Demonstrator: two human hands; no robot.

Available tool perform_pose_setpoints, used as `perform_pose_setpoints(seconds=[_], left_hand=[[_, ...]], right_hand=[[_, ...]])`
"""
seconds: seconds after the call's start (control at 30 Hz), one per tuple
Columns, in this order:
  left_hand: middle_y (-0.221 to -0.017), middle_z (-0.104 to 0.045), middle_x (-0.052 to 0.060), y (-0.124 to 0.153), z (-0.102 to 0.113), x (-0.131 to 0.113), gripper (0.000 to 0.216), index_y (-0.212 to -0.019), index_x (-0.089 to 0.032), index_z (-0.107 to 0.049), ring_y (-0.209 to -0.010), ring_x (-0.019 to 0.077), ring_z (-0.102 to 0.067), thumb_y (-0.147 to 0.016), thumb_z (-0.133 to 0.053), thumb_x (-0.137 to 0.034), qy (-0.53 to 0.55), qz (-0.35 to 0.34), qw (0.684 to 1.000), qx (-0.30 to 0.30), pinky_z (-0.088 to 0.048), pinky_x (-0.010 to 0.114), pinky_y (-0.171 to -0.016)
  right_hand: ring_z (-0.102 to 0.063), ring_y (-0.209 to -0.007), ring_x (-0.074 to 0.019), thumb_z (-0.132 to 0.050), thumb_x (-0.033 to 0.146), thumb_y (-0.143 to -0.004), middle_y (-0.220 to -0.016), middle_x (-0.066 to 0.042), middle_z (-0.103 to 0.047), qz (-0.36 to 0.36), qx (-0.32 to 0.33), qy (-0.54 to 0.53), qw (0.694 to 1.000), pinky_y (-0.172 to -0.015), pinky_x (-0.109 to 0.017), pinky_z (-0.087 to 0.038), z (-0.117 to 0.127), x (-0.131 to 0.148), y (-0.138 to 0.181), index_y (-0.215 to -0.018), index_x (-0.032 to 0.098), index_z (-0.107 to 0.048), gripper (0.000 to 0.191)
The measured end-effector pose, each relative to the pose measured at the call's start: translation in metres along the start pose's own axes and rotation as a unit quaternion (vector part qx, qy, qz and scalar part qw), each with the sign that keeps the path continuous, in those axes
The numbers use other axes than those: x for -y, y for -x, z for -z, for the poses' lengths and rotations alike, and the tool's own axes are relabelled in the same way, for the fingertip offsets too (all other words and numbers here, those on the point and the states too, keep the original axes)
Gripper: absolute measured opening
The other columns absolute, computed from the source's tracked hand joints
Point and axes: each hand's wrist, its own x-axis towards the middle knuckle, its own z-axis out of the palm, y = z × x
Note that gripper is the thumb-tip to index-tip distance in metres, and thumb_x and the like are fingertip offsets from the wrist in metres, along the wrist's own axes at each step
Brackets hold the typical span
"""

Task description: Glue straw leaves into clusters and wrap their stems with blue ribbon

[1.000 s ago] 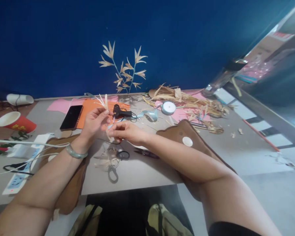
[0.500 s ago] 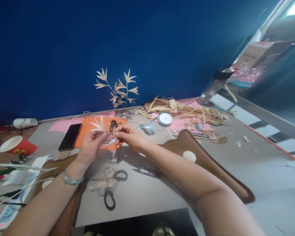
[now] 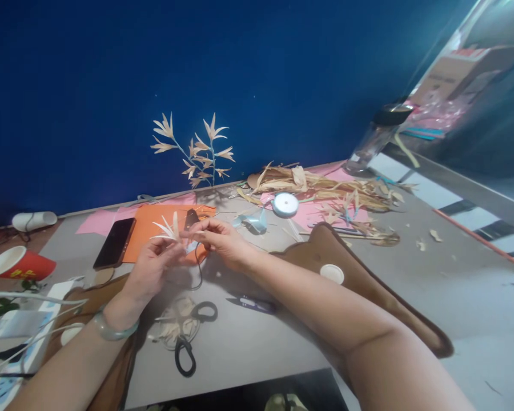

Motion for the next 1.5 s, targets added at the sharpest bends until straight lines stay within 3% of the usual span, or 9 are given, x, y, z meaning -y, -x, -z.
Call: perform_pose_setpoints(seconds=[0.1,0.27,0.43,0.73,1.0,1.23,1.5], left_hand=[[-0.064,-0.064,-0.003,0.001,-0.002,-0.001,0.027,-0.072,-0.017,-0.064,-0.052,0.0101,-0.059,-0.061,-0.082,-0.033,0.024,0.022,0.999,-0.004,-0.046,0.021,-0.048],[-0.056,-0.060,-0.002,0.004,-0.004,-0.004,0.027,-0.066,-0.016,-0.062,-0.048,0.0093,-0.056,-0.061,-0.082,-0.033,0.024,0.027,0.999,0.034,-0.040,0.019,-0.043],[-0.051,-0.058,-0.002,0.005,-0.005,-0.006,0.025,-0.067,-0.015,-0.066,-0.045,0.0078,-0.052,-0.061,-0.083,-0.033,0.017,0.022,0.998,0.059,-0.036,0.019,-0.043],[-0.052,-0.058,-0.001,0.005,-0.006,-0.006,0.031,-0.061,-0.015,-0.066,-0.044,0.0085,-0.050,-0.057,-0.084,-0.039,0.001,0.009,0.999,0.051,-0.035,0.021,-0.043],[-0.050,-0.055,-0.003,0.006,-0.005,-0.003,0.021,-0.060,-0.018,-0.065,-0.046,0.0082,-0.047,-0.067,-0.079,-0.032,-0.026,-0.061,0.998,0.015,-0.038,0.022,-0.047],[-0.051,-0.052,-0.004,0.009,-0.003,-0.004,0.018,-0.062,-0.019,-0.065,-0.048,0.0087,-0.045,-0.072,-0.076,-0.030,-0.093,-0.105,0.990,-0.011,-0.038,0.022,-0.049],[-0.059,-0.062,-0.001,0.008,-0.003,0.000,0.010,-0.067,-0.018,-0.068,-0.053,0.0105,-0.054,-0.074,-0.073,-0.024,-0.120,-0.160,0.980,-0.011,-0.045,0.023,-0.052]], right_hand=[[-0.058,-0.076,-0.0089,-0.078,0.026,-0.066,-0.105,-0.004,-0.066,-0.009,-0.005,-0.009,1.000,-0.059,-0.019,-0.039,0.000,-0.001,0.001,-0.074,0.017,-0.066,0.017],[-0.063,-0.081,-0.0120,-0.080,0.029,-0.065,-0.121,-0.005,-0.060,-0.037,0.018,-0.039,0.998,-0.065,-0.024,-0.049,-0.001,-0.003,0.002,-0.075,0.017,-0.066,0.021],[-0.064,-0.075,-0.0133,-0.077,0.029,-0.071,-0.116,-0.006,-0.062,-0.034,0.075,-0.061,0.995,-0.067,-0.031,-0.054,0.001,-0.006,0.002,-0.079,0.017,-0.063,0.020],[-0.064,-0.073,-0.0137,-0.079,0.029,-0.068,-0.097,-0.004,-0.066,-0.043,0.095,-0.064,0.993,-0.068,-0.030,-0.052,0.000,-0.009,0.002,-0.079,0.017,-0.064,0.022],[-0.062,-0.070,-0.0135,-0.078,0.028,-0.069,-0.088,-0.004,-0.069,-0.023,0.053,0.015,0.998,-0.067,-0.030,-0.051,-0.005,-0.008,0.006,-0.093,0.018,-0.070,0.027],[-0.059,-0.077,-0.0130,-0.075,0.030,-0.073,-0.084,-0.003,-0.068,0.073,-0.011,0.119,0.990,-0.073,-0.027,-0.048,-0.009,-0.003,0.008,-0.076,0.018,-0.071,0.012],[-0.050,-0.060,-0.0085,-0.070,0.030,-0.077,-0.070,0.000,-0.063,0.086,-0.053,0.176,0.979,-0.062,-0.024,-0.042,-0.014,0.002,0.012,-0.074,0.016,-0.068,0.015]])
